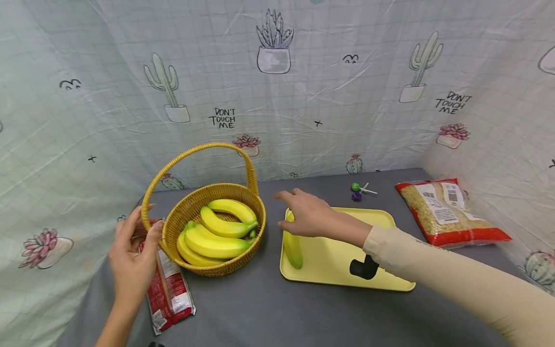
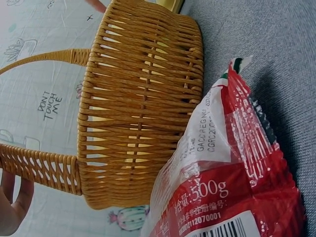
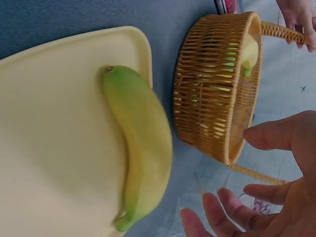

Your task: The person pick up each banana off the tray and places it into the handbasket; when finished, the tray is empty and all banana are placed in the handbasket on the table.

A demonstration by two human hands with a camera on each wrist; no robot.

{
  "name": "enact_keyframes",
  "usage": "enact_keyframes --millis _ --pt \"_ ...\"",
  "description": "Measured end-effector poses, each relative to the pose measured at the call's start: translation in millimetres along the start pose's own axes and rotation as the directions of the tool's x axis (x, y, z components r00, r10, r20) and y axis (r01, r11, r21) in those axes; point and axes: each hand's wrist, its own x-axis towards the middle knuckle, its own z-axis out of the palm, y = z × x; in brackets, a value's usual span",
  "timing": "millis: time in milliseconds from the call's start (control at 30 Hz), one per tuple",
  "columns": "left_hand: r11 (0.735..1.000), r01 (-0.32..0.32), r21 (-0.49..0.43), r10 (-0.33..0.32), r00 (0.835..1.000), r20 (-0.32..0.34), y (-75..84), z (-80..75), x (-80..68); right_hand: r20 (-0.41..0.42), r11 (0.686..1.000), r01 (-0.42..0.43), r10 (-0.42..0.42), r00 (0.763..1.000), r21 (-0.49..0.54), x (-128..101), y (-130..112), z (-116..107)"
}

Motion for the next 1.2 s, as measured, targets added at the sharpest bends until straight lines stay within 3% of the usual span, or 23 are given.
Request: enact_keyframes --millis 233,900,1200 --pt "1.0 -0.008 -0.004 0.008 1.0 -0.001 0.9 0.1 -0.2 -0.073 1.0 -0.018 0.018 0.997 -0.003 -9.6 15.4 13.6" --pt "1.0 0.0 -0.002 0.0 1.0 -0.022 1.3 3.5 0.4 -0.103 0.967 -0.255 0.252 0.962 -0.015 -14.6 30.7 57.1" --pt "1.0 -0.005 0.0 0.005 1.0 -0.022 0.9 2.7 -1.8 -0.105 0.946 -0.319 0.311 0.944 -0.065 -8.0 29.8 75.0"
